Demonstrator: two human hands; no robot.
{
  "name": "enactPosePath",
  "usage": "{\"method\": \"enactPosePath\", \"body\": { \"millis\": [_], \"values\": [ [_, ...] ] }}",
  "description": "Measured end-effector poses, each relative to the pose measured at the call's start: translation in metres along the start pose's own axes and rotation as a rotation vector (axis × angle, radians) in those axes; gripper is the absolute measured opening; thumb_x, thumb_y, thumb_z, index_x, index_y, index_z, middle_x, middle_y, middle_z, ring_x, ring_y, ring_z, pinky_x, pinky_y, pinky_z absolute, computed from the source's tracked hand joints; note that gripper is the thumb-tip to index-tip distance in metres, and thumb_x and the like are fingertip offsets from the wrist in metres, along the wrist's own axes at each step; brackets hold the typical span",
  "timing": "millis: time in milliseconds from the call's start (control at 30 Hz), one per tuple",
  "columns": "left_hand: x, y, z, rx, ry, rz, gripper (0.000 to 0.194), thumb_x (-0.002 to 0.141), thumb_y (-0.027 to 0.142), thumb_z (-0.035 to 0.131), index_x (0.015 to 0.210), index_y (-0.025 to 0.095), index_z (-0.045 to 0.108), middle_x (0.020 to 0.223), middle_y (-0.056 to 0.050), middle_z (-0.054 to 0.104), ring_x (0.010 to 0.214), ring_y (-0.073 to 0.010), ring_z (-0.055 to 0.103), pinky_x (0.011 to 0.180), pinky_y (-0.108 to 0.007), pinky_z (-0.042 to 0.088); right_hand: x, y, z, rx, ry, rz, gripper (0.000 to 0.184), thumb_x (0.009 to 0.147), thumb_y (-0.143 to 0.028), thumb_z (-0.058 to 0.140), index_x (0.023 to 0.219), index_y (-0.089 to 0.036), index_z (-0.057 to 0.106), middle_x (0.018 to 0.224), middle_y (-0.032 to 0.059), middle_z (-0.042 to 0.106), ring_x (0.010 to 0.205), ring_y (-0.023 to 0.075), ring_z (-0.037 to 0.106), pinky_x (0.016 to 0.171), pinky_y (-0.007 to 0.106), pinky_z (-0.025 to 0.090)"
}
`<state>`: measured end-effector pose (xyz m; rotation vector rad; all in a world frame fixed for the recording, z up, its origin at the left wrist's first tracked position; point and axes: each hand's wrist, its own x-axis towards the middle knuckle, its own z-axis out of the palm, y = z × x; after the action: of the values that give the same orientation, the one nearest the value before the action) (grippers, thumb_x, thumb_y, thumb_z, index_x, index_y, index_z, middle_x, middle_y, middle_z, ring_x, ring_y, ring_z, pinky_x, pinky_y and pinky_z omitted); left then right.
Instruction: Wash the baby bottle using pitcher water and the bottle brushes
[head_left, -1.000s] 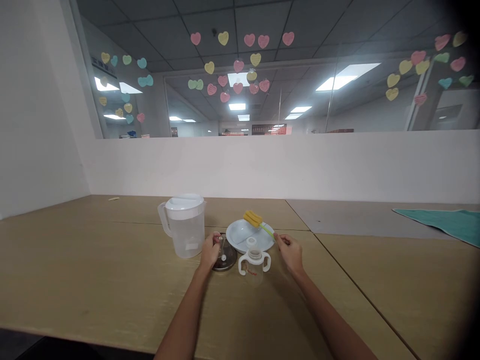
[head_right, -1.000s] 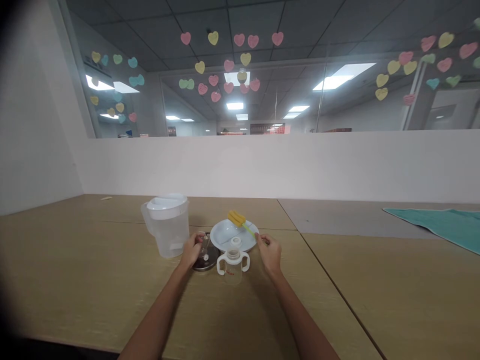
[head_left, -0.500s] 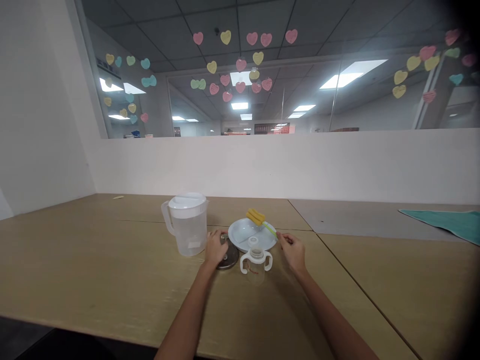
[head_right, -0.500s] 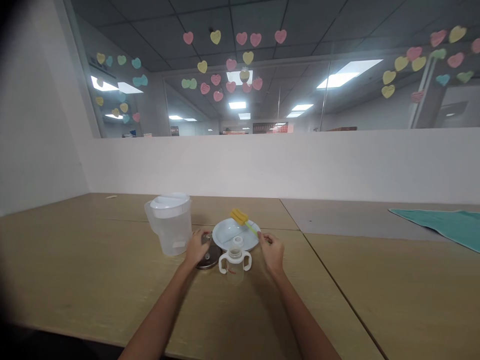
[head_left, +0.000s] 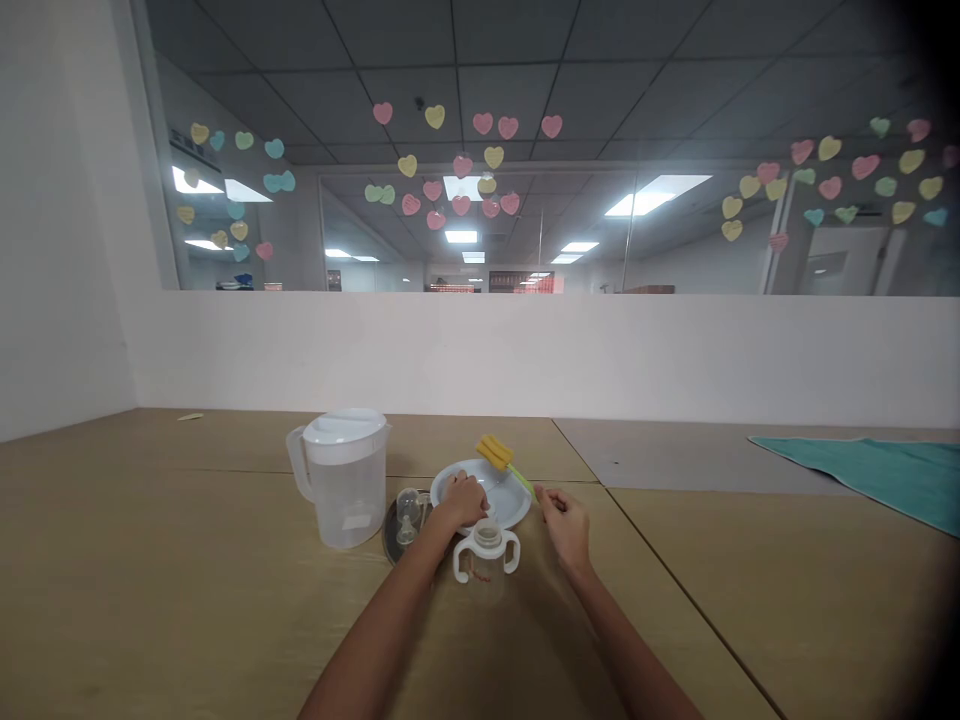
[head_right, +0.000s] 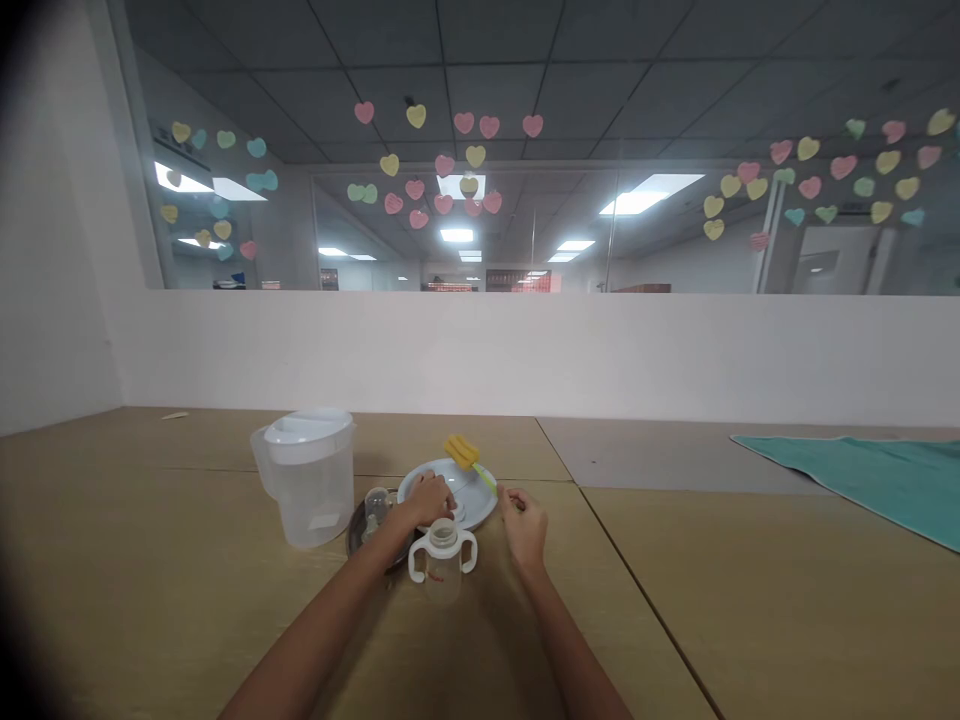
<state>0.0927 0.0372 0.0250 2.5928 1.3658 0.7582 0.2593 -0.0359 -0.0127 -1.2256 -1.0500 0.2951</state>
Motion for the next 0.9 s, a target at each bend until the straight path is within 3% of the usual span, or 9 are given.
{"method": "enactPosePath", "body": {
  "millis": [67, 200, 300, 400, 533, 633, 767, 900],
  "values": [
    [-0.009, -0.001, -0.006, -0.039, 0.054, 0.026, 0.006, 0.061, 0.020, 0.068, 0.067, 0.018, 0.066, 0.089, -0.007, 0.061, 0.095, -0.0250, 0.051, 0.089, -0.039, 0.036, 0.000, -0.001, -0.002, -0.004, 0.045, 0.005, 0.046, 0.072, -0.057, 0.052, 0.063, -0.013, 0.062, 0.058, 0.0035, 0.058, 0.056, 0.0146, 0.048, 0.054, 0.024, 0.036],
    [-0.040, -0.013, -0.015, -0.179, 0.229, 0.045, 0.024, 0.085, 0.030, 0.044, 0.100, 0.020, 0.059, 0.118, -0.008, 0.051, 0.111, -0.0186, 0.044, 0.097, -0.032, 0.034, -0.004, -0.004, -0.002, -0.005, 0.142, 0.002, 0.049, 0.079, -0.054, 0.042, 0.053, -0.015, 0.053, 0.049, -0.0007, 0.046, 0.052, 0.0126, 0.043, 0.052, 0.023, 0.033],
    [-0.060, -0.025, -0.013, -0.413, 0.337, 0.065, 0.024, 0.087, 0.033, 0.041, 0.100, 0.020, 0.056, 0.115, -0.007, 0.053, 0.109, -0.0167, 0.048, 0.093, -0.029, 0.038, -0.012, -0.005, 0.001, -0.124, 0.021, -0.100, 0.051, 0.081, -0.054, 0.039, 0.051, -0.014, 0.053, 0.047, -0.0006, 0.045, 0.050, 0.0115, 0.040, 0.050, 0.022, 0.029],
    [-0.069, -0.028, -0.011, -0.471, 0.375, 0.069, 0.023, 0.087, 0.033, 0.042, 0.098, 0.019, 0.057, 0.113, -0.007, 0.056, 0.108, -0.0177, 0.050, 0.091, -0.030, 0.040, -0.017, -0.004, 0.004, -0.335, -0.047, -0.149, 0.051, 0.082, -0.052, 0.037, 0.059, -0.014, 0.063, 0.053, 0.0034, 0.056, 0.050, 0.0125, 0.044, 0.051, 0.022, 0.028],
    [-0.075, -0.018, -0.015, -0.365, 0.409, 0.094, 0.024, 0.088, 0.032, 0.039, 0.099, 0.020, 0.056, 0.116, -0.007, 0.055, 0.112, -0.0183, 0.048, 0.098, -0.033, 0.035, -0.015, -0.001, 0.002, -0.550, 0.039, -0.119, 0.050, 0.081, -0.050, 0.034, 0.065, -0.017, 0.068, 0.059, 0.0091, 0.064, 0.048, 0.0147, 0.046, 0.049, 0.024, 0.025],
    [-0.080, -0.018, -0.021, -0.210, 0.458, 0.077, 0.024, 0.088, 0.029, 0.038, 0.101, 0.019, 0.055, 0.120, -0.008, 0.051, 0.114, -0.0194, 0.045, 0.099, -0.034, 0.034, -0.012, 0.001, -0.003, -0.584, 0.047, -0.128, 0.053, 0.081, -0.051, 0.031, 0.062, -0.018, 0.068, 0.057, 0.0095, 0.064, 0.048, 0.0147, 0.045, 0.049, 0.025, 0.024],
    [-0.085, -0.038, -0.028, 0.007, 0.501, -0.027, 0.024, 0.083, 0.023, 0.041, 0.102, 0.017, 0.055, 0.116, -0.010, 0.052, 0.110, -0.0230, 0.046, 0.096, -0.037, 0.034, -0.010, 0.004, -0.005, -0.506, 0.038, -0.119, 0.054, 0.081, -0.052, 0.032, 0.063, -0.016, 0.067, 0.059, 0.0094, 0.064, 0.049, 0.0154, 0.046, 0.051, 0.025, 0.027],
    [-0.089, -0.059, -0.032, 0.126, 0.376, -0.107, 0.023, 0.081, 0.021, 0.040, 0.097, 0.017, 0.056, 0.097, -0.009, 0.058, 0.096, -0.0225, 0.052, 0.086, -0.034, 0.039, -0.009, 0.008, -0.006, -0.443, 0.050, -0.084, 0.054, 0.079, -0.053, 0.034, 0.062, -0.015, 0.067, 0.060, 0.0102, 0.064, 0.052, 0.0174, 0.050, 0.051, 0.025, 0.029]
  ]
}}
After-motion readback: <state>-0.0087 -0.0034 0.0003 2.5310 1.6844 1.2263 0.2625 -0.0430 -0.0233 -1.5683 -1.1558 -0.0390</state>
